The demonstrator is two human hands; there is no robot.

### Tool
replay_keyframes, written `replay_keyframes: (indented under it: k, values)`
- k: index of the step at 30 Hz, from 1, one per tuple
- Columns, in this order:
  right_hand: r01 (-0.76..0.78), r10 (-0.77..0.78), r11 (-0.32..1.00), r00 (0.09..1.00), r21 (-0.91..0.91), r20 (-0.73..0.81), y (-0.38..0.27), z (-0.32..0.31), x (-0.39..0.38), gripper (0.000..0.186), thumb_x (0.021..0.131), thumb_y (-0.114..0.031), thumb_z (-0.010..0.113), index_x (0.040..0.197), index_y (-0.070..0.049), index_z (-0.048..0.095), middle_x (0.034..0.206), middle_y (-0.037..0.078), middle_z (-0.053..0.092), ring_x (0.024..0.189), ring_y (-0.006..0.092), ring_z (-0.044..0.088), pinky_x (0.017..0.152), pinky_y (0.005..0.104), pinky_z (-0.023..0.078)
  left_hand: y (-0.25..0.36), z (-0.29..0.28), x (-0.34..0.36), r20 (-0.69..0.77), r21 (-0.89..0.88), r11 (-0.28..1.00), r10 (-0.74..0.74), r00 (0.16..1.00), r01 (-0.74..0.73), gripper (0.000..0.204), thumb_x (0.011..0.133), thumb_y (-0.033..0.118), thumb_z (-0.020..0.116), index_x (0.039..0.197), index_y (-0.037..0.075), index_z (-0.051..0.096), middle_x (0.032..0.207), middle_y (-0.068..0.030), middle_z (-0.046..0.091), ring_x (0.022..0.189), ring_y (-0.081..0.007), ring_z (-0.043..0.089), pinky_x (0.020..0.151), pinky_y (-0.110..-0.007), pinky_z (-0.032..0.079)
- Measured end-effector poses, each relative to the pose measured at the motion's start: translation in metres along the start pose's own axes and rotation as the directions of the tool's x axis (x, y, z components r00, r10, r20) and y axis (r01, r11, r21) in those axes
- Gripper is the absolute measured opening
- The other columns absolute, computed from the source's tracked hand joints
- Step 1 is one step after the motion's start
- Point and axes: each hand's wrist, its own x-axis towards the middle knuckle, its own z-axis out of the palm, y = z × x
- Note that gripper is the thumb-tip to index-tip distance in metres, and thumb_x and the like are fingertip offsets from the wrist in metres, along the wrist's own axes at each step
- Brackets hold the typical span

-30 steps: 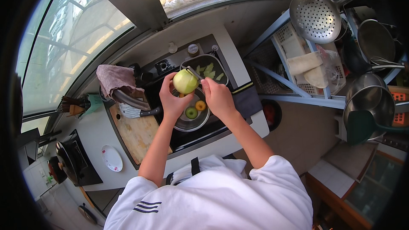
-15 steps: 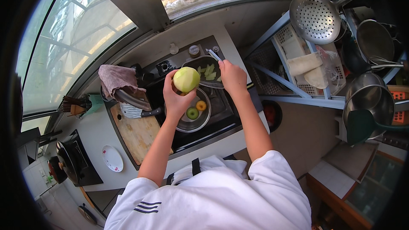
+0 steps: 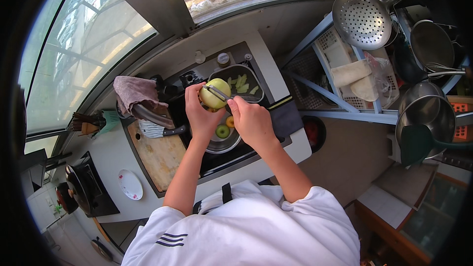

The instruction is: The person peels a green apple over a kitchen sink using a small knife, letting the peels fall into a metal bowl. After dropping a peel on the floor, the person squats to retrieve it and places it in a trash bin before resuming the peeling task.

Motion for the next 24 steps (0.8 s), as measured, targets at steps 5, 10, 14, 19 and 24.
replay_keyframes:
  k: [5,10,14,19,24]
  values:
    - [-0.026,0.024,0.998,0.999,0.061,0.025,0.005,0.0,0.004,0.038,0.105,-0.031,0.044,0.083,-0.003,0.057,0.063,0.02,0.06,0.064,0.0432,0.062,0.056,0.0513,0.047,-0.003,-0.008,-0.003,0.022,0.005,0.999,0.054,0.998,-0.054,0.065,0.052,-0.001,0.081,0.111,0.004,0.055,0.108,-0.0138,0.059,0.102,-0.0345,0.059,0.087,-0.039,0.051]
    - [-0.079,0.076,0.996,0.995,0.049,0.062,0.023,0.005,0.018,0.038,0.104,-0.032,0.044,0.085,-0.003,0.06,0.072,0.022,0.063,0.072,0.0446,0.062,0.061,0.0527,0.048,-0.009,-0.014,-0.015,0.098,0.041,0.995,0.082,0.992,-0.087,0.068,0.05,-0.003,0.082,0.113,0.006,0.056,0.112,-0.0119,0.059,0.105,-0.031,0.061,0.09,-0.036,0.051]
    - [-0.032,0.033,0.999,0.998,-0.012,0.047,0.063,0.033,0.032,0.042,0.102,-0.038,0.046,0.087,-0.003,0.063,0.08,0.024,0.065,0.079,0.0465,0.062,0.069,0.0537,0.049,0.011,-0.007,-0.017,0.099,-0.108,0.988,0.121,0.988,-0.11,0.071,0.052,-0.003,0.082,0.117,0.007,0.055,0.114,-0.0108,0.059,0.108,-0.0297,0.061,0.091,-0.036,0.051]
    - [-0.239,0.243,0.954,0.97,-0.183,-0.002,0.101,0.025,0.068,0.048,0.1,-0.046,0.048,0.087,-0.002,0.064,0.083,0.026,0.067,0.082,0.0465,0.063,0.072,0.053,0.05,0.0,-0.006,-0.003,-0.007,-0.206,0.978,-0.03,1.0,0.028,0.074,0.054,-0.002,0.082,0.121,0.006,0.052,0.12,-0.0126,0.056,0.107,-0.0322,0.06,0.088,-0.036,0.052]
    - [-0.306,0.116,0.666,0.943,0.68,0.311,0.054,0.012,0.059,0.066,0.096,-0.06,0.052,0.113,0.003,0.064,0.083,0.006,0.069,0.054,0.0042,0.054,0.046,0.0224,0.039,-0.004,-0.013,0.002,0.031,0.057,0.979,0.196,0.98,-0.198,0.072,0.057,-0.006,0.08,0.124,0.007,0.055,0.128,-0.0126,0.055,0.118,-0.0336,0.057,0.093,-0.039,0.053]
